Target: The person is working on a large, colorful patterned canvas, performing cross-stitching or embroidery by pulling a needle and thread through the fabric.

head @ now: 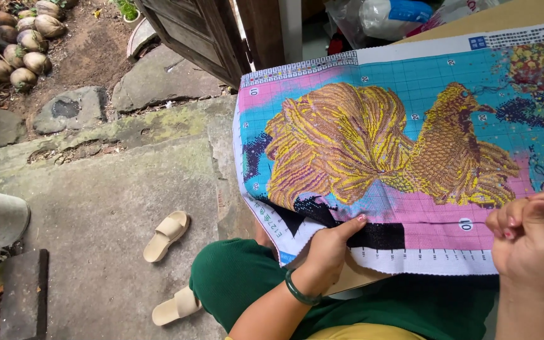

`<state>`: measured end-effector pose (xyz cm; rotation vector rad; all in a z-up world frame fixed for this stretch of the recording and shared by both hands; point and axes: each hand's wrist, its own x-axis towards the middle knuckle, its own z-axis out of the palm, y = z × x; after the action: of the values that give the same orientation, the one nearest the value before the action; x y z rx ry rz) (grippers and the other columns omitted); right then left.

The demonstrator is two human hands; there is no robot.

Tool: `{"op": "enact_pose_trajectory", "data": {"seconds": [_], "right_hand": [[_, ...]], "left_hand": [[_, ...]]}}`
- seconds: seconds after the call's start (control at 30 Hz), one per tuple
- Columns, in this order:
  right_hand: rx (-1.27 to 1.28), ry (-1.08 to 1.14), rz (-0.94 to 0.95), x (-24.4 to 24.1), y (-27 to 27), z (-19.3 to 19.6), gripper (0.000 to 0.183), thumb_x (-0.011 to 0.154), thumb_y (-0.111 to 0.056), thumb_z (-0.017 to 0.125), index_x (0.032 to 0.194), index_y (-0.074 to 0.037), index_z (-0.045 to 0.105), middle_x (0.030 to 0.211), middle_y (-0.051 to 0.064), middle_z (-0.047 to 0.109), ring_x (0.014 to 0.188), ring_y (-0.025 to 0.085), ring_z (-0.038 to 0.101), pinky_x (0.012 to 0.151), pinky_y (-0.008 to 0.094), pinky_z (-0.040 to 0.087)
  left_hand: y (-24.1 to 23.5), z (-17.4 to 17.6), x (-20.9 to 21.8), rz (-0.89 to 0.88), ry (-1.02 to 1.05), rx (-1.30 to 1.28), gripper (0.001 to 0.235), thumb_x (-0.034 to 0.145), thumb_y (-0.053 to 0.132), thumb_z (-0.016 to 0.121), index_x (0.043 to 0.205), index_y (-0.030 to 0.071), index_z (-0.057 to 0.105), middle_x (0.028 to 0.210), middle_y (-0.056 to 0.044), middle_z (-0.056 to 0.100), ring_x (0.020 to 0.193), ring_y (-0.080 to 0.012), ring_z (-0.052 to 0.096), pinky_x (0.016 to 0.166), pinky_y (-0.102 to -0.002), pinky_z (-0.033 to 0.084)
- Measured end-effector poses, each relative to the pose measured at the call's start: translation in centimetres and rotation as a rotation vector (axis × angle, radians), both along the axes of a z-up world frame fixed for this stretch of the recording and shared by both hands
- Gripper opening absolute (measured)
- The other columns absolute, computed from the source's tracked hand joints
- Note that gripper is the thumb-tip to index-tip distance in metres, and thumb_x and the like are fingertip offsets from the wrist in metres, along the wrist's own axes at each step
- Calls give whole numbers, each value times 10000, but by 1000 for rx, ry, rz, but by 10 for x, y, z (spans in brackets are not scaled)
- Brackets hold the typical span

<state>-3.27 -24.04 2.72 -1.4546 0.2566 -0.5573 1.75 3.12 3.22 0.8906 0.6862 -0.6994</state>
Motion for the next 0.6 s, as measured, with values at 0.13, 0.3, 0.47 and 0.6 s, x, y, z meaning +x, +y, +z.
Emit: {"op": "enact_pose_trajectory", "data": {"seconds": [0.13, 0.3, 0.47, 0.6], "right_hand": [[-34, -46, -88, 16, 12, -51, 150, 1212, -133, 501, 1135, -239, 428, 772, 21, 393, 652, 129, 369, 650, 293, 342], [-679, 105, 22, 22, 42, -104, 31, 1138, -23, 513, 1166, -15, 520, 1049, 135, 573, 918, 266, 585, 770, 347, 517], [-1347, -40, 182, 34, 85, -91, 385, 909, -135, 787, 1285, -85, 724, 817, 34, 709, 736, 219, 637, 730, 381, 578], [-1486, -61, 108, 41, 87, -96, 340, 937, -57, 769, 1252, -184, 778, 667, -27, 522, 658, 218, 533, 598, 381, 504]], "left_hand": [[18, 7, 8, 177, -225, 65, 386, 766, 111, 785, 1121, -40, 761, 1158, -133, 778, 1100, -250, 726, 1037, -369, 563], [55, -22, 23, 399, -436, 108, 366, 819, 67, 746, 1156, -55, 675, 1111, -138, 733, 1024, -271, 701, 935, -404, 573], [100, -56, 33, 524, -551, 87, 312, 910, 40, 730, 685, 106, 524, 696, 65, 501, 643, -51, 481, 568, -261, 415], [130, -53, 39, 797, -286, 62, 444, 792, -90, 736, 1221, 10, 686, 1012, -88, 726, 922, -193, 686, 866, -327, 578]]}}
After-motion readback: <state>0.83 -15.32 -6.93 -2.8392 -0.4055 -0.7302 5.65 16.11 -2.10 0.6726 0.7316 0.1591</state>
